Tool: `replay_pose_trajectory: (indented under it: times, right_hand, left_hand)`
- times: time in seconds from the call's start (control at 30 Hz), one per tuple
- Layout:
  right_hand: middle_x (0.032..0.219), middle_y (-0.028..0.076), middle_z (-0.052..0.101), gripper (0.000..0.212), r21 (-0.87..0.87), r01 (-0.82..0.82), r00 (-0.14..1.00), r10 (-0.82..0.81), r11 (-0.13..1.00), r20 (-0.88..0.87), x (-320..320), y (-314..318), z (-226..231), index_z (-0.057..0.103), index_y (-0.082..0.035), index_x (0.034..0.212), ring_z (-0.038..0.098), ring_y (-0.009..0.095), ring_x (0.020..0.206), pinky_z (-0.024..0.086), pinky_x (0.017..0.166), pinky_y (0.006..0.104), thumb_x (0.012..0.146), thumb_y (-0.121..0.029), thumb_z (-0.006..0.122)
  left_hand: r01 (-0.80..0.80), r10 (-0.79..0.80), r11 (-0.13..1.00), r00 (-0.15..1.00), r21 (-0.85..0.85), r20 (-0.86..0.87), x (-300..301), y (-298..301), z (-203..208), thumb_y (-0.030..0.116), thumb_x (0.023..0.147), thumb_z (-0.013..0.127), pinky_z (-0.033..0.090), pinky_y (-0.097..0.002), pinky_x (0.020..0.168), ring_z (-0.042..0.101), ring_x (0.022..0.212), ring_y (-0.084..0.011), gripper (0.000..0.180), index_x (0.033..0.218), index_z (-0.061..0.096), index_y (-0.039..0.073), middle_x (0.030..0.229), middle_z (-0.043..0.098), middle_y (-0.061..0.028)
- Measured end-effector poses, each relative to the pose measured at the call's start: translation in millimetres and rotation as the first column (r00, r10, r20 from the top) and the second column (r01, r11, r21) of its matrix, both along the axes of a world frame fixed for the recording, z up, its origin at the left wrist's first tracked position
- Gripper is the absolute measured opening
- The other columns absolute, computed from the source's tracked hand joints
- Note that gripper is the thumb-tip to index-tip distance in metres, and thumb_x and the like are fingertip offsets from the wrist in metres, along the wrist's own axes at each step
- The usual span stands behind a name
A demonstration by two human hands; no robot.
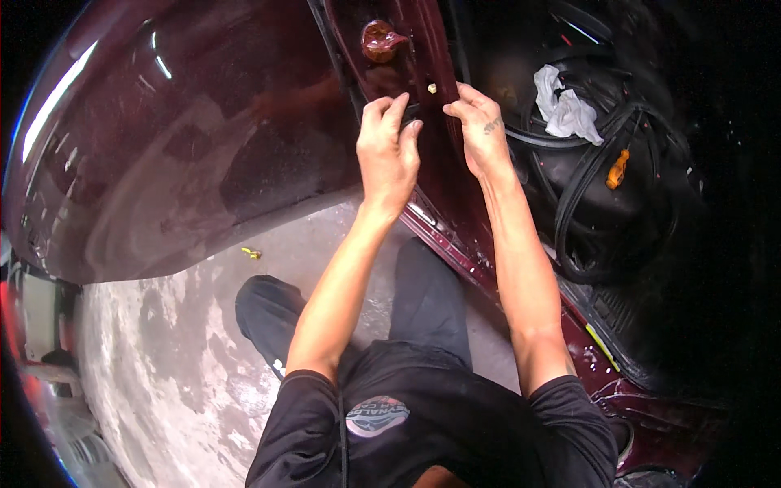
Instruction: The person cleans the trunk opening of a maroon car with a cloth, then installs a black rubber sealant strip along the edge using a screwdriver to secure clips. The person wipes the area again after installation.
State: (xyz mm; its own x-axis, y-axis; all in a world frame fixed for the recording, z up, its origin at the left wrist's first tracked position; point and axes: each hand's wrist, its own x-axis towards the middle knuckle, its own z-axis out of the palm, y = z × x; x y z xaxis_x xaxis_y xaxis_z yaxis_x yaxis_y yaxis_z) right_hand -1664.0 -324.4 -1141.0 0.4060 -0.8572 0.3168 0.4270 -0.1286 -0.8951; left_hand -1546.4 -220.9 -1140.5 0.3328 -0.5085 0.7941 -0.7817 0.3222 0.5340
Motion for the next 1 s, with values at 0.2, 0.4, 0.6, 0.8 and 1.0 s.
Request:
replay_pose_trajectory:
  times: [0.2,0.4,0.6,0.8,1.0]
  right_hand:
    - [0.11,0.008,0.07,0.041,0.011,0.021,1.0,-0.021,1.0,-0.01,1,-4,0,0.065,0.007,0.122,0.062,0.012,0.098,0.046,0.092,0.0258,0.083,0.003,0.053]
    - [0.115,0.009,0.07,0.044,-0.018,0.028,1.0,-0.028,0.999,0.0,3,-3,-1,0.064,0.007,0.124,0.062,0.014,0.104,0.044,0.097,0.0266,0.082,0.005,0.052]
    - [0.115,0.01,0.07,0.045,0.015,0.015,0.999,-0.015,1.0,0.03,4,-1,2,0.064,0.008,0.123,0.062,0.015,0.106,0.044,0.099,0.0272,0.08,0.005,0.052]
    - [0.109,0.01,0.071,0.048,0.096,0.015,0.992,-0.027,0.995,0.127,4,-7,-1,0.067,0.008,0.12,0.061,0.016,0.101,0.042,0.097,0.0271,0.075,0.003,0.051]
    - [0.113,0.012,0.07,0.048,0.131,0.031,0.987,-0.051,0.991,0.152,7,-3,2,0.066,0.009,0.121,0.061,0.018,0.105,0.042,0.099,0.0275,0.075,0.004,0.05]
  left_hand:
    - [-0.047,0.048,0.999,0.998,0.013,-0.032,-10,-13,4,0.003,0.081,0.075,0.054,-0.04,0.085,0.068,0.1,-0.0354,0.035,0.115,0.065,0.0,0.111,0.066,-0.0188]
    - [-0.081,0.082,0.996,0.996,-0.045,0.026,-8,-31,-3,0.003,0.079,0.076,0.055,-0.0399,0.084,0.069,0.097,-0.0349,0.031,0.109,0.066,0.002,0.107,0.068,-0.0154]
    - [-0.072,0.074,0.994,0.997,-0.078,0.015,-9,-38,-4,0.003,0.079,0.076,0.056,-0.039,0.082,0.069,0.097,-0.0341,0.03,0.107,0.067,0.002,0.107,0.069,-0.0152]
    - [-0.055,0.058,0.996,0.998,-0.077,0.035,-9,-42,-5,0.004,0.079,0.077,0.056,-0.0385,0.081,0.069,0.097,-0.0331,0.03,0.107,0.068,0.004,0.106,0.07,-0.0144]
    - [-0.079,0.088,0.991,0.992,-0.111,0.087,-5,-42,-6,0.005,0.081,0.076,0.057,-0.0406,0.076,0.069,0.092,-0.0346,0.032,0.112,0.068,0.005,0.108,0.068,-0.013]
